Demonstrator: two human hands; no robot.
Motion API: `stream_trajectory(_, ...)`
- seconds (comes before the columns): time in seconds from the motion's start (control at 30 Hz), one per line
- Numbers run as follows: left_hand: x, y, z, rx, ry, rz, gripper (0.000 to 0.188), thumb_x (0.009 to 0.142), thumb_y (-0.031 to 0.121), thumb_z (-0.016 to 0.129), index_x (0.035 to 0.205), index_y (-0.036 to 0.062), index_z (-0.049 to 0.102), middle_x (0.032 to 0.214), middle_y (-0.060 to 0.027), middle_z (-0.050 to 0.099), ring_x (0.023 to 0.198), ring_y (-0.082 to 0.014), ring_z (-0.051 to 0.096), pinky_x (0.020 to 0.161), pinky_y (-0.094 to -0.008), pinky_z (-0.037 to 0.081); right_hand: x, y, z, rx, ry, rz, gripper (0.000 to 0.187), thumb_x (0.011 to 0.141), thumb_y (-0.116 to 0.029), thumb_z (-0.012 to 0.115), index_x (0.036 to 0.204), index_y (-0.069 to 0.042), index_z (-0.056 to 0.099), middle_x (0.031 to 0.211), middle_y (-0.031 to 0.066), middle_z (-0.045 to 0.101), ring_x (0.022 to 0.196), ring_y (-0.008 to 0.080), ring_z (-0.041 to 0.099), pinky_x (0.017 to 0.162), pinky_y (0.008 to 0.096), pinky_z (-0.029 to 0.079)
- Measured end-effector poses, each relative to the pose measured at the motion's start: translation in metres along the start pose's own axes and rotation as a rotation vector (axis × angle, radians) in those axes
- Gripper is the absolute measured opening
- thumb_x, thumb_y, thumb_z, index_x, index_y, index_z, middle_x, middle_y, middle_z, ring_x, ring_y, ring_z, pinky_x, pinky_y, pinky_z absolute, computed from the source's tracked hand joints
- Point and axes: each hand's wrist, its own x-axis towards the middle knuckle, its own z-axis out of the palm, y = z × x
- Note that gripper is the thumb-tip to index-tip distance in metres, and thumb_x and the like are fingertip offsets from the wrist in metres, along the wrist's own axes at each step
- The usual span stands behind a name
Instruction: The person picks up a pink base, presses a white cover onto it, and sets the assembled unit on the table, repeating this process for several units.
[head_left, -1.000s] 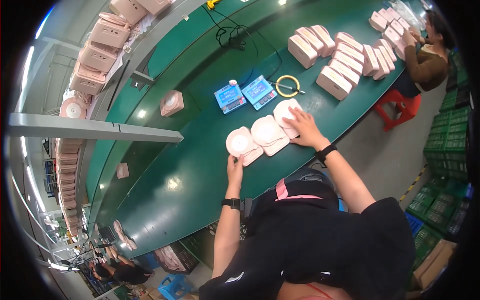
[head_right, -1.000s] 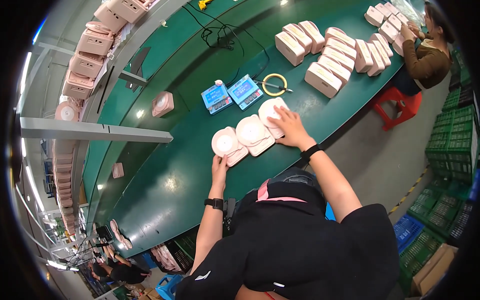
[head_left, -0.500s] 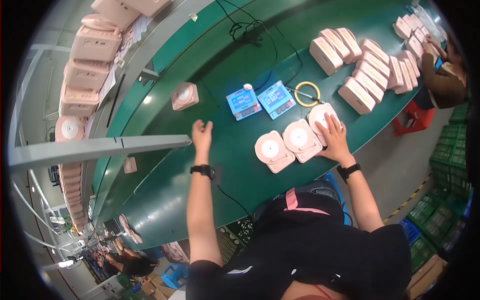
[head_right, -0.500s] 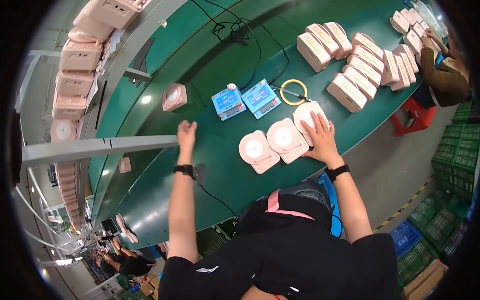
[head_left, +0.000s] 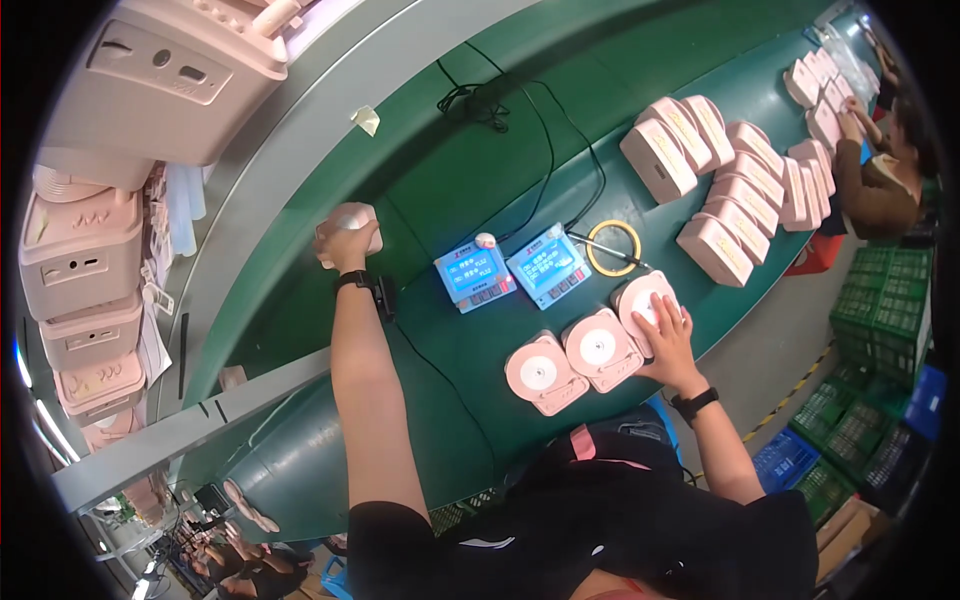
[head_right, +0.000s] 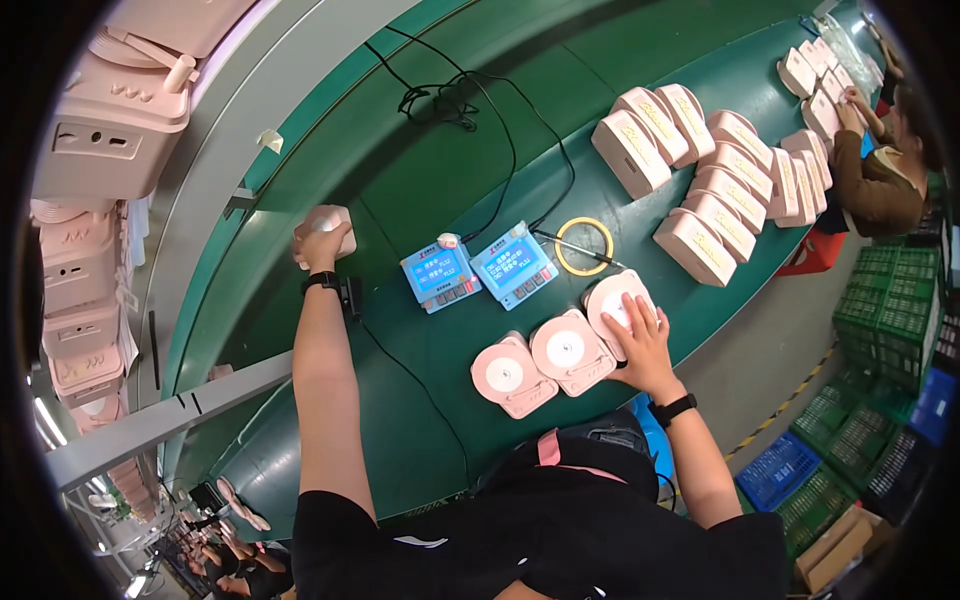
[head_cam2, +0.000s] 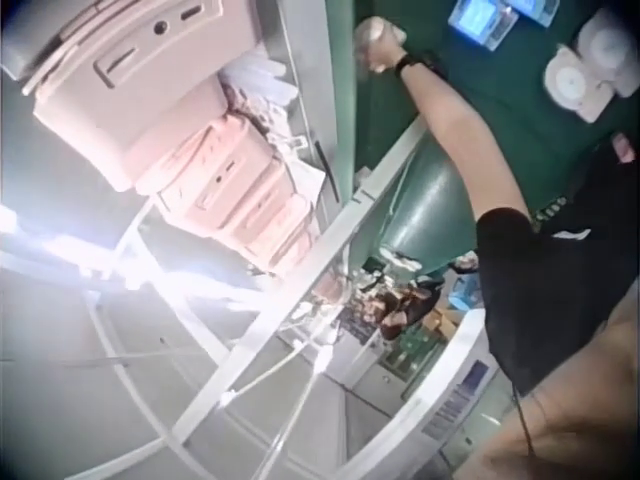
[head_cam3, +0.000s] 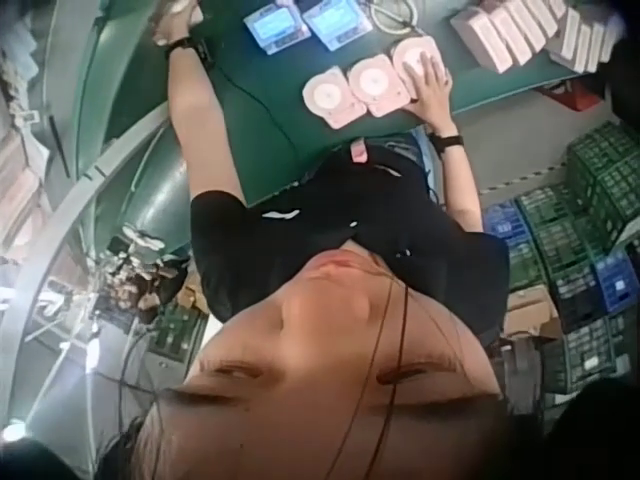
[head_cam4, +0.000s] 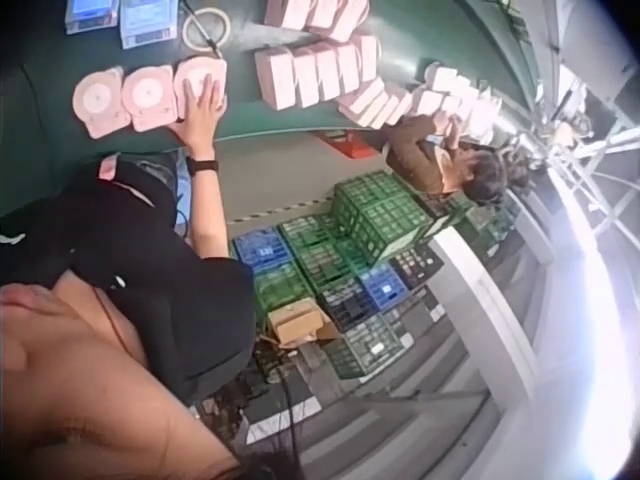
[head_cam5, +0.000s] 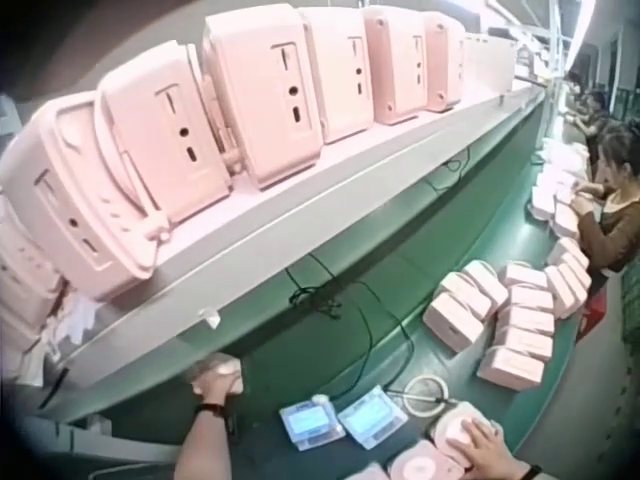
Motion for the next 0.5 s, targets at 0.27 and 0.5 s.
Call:
stream_trajectory(0.27,-0.061,-0.068,-0.032,-0.482,0.050,0.522,0.094,0.049,0.027,0.078,0.127,-0.0044,0.033,0.138,-0.0263,0.031,0.128,-0.0411,0.030,0.106,-0.0446,0.027,-0.007,0.006,0.007,-0.010,0.021,-0.033,0.100,0.047,-0.048,0.083,0.136,-0.022,0.045,0.149,0.0153,0.025,0.137,0.0349,0.022,0.107,0.0548,0.016)
stream_trajectory(0.5,-0.225,-0.116,-0.104,0.080,-0.438,1.208,0.073,0.057,0.017,0.076,0.120,0.0012,0.045,0.139,-0.0278,0.031,0.129,-0.0441,0.031,0.106,-0.0440,0.031,-0.011,0.008,0.002,0.016,0.077,-0.073,0.105,0.044,-0.042,0.085,0.137,-0.022,0.042,0.150,0.0135,0.024,0.138,0.0334,0.022,0.107,0.0544,0.017)
